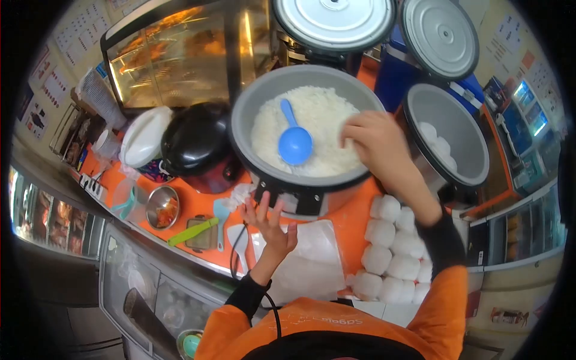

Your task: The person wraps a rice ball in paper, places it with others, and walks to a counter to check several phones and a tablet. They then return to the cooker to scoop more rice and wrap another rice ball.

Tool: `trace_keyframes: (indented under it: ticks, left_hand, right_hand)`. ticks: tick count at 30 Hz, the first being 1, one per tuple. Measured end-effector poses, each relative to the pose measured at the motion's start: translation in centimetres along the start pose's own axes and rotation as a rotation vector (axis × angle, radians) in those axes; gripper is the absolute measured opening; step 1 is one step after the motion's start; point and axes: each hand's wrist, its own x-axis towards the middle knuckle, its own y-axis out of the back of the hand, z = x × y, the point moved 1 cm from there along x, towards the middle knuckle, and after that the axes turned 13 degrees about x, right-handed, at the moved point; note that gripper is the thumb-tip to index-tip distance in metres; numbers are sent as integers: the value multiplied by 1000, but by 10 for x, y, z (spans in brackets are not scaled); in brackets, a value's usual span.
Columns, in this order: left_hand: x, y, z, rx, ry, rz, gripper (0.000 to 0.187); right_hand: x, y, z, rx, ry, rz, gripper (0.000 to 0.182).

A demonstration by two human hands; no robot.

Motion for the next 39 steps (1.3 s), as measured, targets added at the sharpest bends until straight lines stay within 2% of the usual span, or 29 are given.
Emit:
trace_keyframes:
  ticks: [1, 3, 5, 6, 7, 10, 13, 16, 18, 19, 22, 25, 28, 31, 34, 37, 39]
  left_hand:
    - [18, -5, 1, 35, 8, 18, 34]
    - [32, -15, -4, 80, -50, 56, 25]
    - [25, -22, -10, 95, -104, 97, 19]
    - [23, -24, -9, 76, -53, 122, 26]
    - [23, -23, -7, 55, -35, 117, 25]
    - [18, -21, -9, 24, -35, 100, 23]
    - [19, -15, -10, 48, -53, 36, 22]
    - [18, -13, -12, 38, -53, -6, 26]
    - [17, -13, -14, 31, -91, -18, 35]
    - [16, -12, -14, 35, -94, -20, 31]
    - [18, -11, -13, -1, -54, -22, 21]
    - [16, -9, -14, -3, -112, -47, 21]
    - [17, -9, -14, 4, -112, -27, 23]
    - [16, -12, -14, -3, -89, -9, 24]
    - [16, -12, -14, 9, -94, -36, 24]
    - [20, -14, -15, 3, -96, -11, 21]
    - [22, -15, -14, -14, -74, 4, 20]
  right_hand:
    - [16, -35, 37, -151, 26, -297, 10]
    - [40, -92, 84, -454, -149, -1045, 10]
    - [27, -128, 136, -233, 257, -898, 16]
    - [35, -130, 141, -120, 457, -816, 20]
    - [47, -134, 151, -125, 689, -792, 30]
    - [78, -141, 141, -54, 877, -613, 30]
    - [75, -182, 137, 197, 694, -584, 32]
    - [78, -171, 138, 427, 207, -709, 28]
    - [76, -163, 133, 382, -2, -341, 24]
    - [76, -160, 133, 347, -102, -157, 23]
    - [91, -181, 128, 225, -642, -372, 28]
    - [113, -192, 120, 62, -376, -596, 26]
    - [118, -210, 118, 0, -183, -774, 33]
    - [126, -210, 100, 42, -480, -847, 42]
    - [128, -203, 92, 57, -597, -1117, 52]
    - [118, -177, 71, 119, -811, -1360, 55]
    - [101, -168, 68, 186, -842, -1418, 57]
